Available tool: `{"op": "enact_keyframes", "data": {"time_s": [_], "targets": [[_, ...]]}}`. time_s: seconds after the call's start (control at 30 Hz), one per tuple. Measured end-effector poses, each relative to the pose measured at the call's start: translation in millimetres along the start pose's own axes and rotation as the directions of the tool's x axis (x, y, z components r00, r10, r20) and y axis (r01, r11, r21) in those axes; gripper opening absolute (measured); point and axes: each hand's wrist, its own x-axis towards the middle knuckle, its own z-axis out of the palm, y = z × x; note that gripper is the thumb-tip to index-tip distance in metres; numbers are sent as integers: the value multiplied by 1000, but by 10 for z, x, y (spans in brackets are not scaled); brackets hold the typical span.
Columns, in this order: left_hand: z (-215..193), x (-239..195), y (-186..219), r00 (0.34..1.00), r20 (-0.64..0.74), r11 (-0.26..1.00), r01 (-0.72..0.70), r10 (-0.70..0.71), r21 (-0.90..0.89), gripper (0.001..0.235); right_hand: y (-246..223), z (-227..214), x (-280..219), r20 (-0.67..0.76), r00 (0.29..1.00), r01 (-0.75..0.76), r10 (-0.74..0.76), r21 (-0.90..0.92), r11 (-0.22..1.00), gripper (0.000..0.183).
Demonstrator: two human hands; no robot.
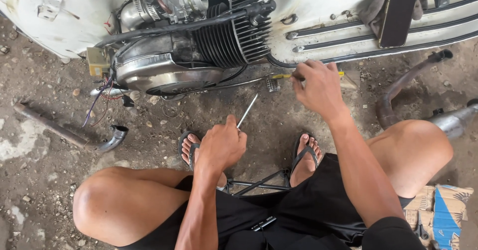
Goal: The person uses a cordless impact driver to remove a bolt from the motorcycle engine casing. They then switch to a screwdriver and a yellow brush to clean the engine fins and surrounding area.
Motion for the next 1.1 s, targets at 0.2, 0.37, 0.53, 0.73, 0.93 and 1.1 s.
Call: {"op": "enact_keyframes", "data": {"time_s": [0.2, 0.37, 0.53, 0.73, 0.93, 1.1], "targets": [[21, 25, -22, 1000, -6, 1000, -9, 9, -11, 43, -132, 126, 11, 12, 1000, -25, 24, 99, 995, 9], [2, 1, -27, 1000, -28, 1000, -12, 12, -7, 43, -82, 135, 26, -74, 997, 10, -7, 40, 999, 10], [-9, -31, -5, 999, -22, 999, -42, 42, -24, 44, -75, 121, 11, -42, 999, -18, 23, 117, 993, 12], [65, 48, -34, 999, -34, 999, -29, 30, 33, 44, -76, 197, 5, -46, 999, -17, 22, 112, 994, 12], [-6, -33, 25, 999, -32, 1000, -25, 25, -7, 45, -26, 115, 6, -69, 998, 2, 3, 76, 997, 11], [47, 53, 4, 999, -33, 1000, -10, 10, -3, 46, -170, 208, 37, -67, 997, 39, -30, 133, 990, 9]]}}
